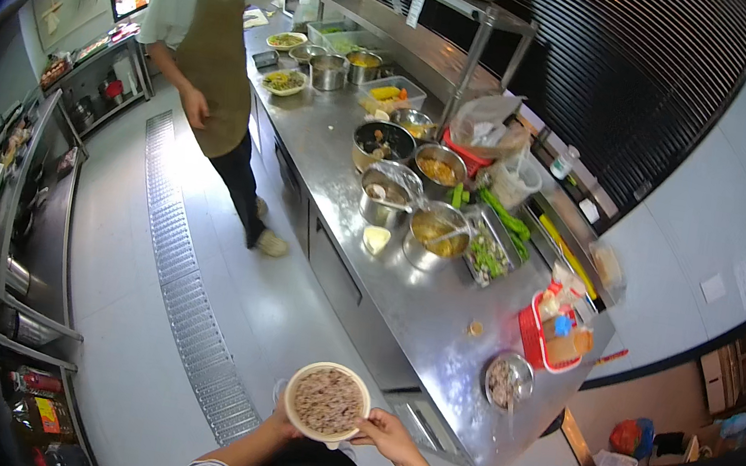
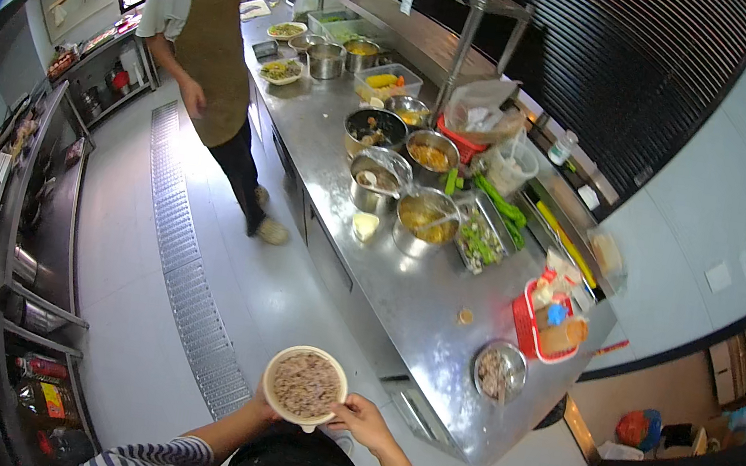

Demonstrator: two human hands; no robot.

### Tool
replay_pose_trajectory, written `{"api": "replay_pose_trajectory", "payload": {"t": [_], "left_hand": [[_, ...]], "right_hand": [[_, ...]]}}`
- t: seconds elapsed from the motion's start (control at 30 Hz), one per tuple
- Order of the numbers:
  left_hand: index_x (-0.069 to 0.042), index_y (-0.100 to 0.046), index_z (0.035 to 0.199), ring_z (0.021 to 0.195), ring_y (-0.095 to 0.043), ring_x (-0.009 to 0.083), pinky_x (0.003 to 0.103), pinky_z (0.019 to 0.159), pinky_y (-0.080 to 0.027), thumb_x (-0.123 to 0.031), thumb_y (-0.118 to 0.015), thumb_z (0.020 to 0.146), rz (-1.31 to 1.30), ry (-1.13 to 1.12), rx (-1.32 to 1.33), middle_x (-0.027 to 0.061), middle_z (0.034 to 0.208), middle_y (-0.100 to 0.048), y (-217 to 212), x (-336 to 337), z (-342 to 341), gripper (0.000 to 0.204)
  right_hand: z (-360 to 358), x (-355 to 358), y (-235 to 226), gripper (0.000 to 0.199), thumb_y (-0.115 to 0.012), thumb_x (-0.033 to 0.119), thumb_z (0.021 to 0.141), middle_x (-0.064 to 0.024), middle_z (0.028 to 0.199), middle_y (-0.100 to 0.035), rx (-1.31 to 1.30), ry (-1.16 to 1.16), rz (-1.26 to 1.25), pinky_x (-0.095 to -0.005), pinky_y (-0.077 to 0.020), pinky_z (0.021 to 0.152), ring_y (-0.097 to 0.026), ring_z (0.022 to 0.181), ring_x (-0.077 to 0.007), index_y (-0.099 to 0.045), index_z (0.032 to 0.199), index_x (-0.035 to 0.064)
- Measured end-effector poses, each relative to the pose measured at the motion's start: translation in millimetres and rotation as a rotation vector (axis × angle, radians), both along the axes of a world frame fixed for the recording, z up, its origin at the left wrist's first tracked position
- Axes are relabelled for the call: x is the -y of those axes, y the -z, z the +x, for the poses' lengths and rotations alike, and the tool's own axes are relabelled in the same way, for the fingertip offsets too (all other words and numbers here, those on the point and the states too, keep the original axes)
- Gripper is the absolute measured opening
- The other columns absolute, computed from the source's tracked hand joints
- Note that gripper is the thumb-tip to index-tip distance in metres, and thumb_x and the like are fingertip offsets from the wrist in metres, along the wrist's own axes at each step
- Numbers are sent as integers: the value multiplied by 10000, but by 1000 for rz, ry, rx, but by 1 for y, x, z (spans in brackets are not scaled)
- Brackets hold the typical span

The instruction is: The person assembles multiple takeout bowls in a commercial kitchen. They add lettuce, grains, and toppings to containers, place fried eggs on top, and add sauces. The bowls are then covered with lids and arranged on a counter.

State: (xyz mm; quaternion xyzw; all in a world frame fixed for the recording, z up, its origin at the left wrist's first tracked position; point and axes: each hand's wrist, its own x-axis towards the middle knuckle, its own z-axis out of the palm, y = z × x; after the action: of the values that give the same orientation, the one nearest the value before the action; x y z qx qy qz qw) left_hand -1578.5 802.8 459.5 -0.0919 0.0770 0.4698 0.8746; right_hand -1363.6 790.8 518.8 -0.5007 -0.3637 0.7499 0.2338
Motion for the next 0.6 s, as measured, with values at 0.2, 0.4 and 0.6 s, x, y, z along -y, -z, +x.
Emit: {"api": "replay_pose_trajectory", "payload": {"t": [0.2,0.4,0.6], "left_hand": [[-64,-467,1323,1210,-488,384,562,1006,-416,-512,-479,872,76,-340,-142,189,1324,-496,-18,-67,-120,635],[-71,-433,1349,1193,-498,377,552,998,-428,-563,-484,855,41,-701,-330,183,1317,-494,-27,-137,-257,699],[-92,-424,1347,1159,-514,411,621,907,-464,-571,-419,875,18,-1035,-707,182,1282,-519,-63,-153,-345,672]], "right_hand": [[-103,-158,-13,220,-591,216,931,-92,964,-645,-69,-389,105,-300,-544,686,-651,820,-164,-571,1026,19],[-217,-421,24,157,-476,76,925,-61,770,-650,73,-272,369,-242,-487,514,-601,583,-109,-593,1023,37],[-301,-690,49,433,-549,117,759,-192,1030,-664,904,69,745,-378,-491,850,-636,955,-333,-599,1187,70]]}}
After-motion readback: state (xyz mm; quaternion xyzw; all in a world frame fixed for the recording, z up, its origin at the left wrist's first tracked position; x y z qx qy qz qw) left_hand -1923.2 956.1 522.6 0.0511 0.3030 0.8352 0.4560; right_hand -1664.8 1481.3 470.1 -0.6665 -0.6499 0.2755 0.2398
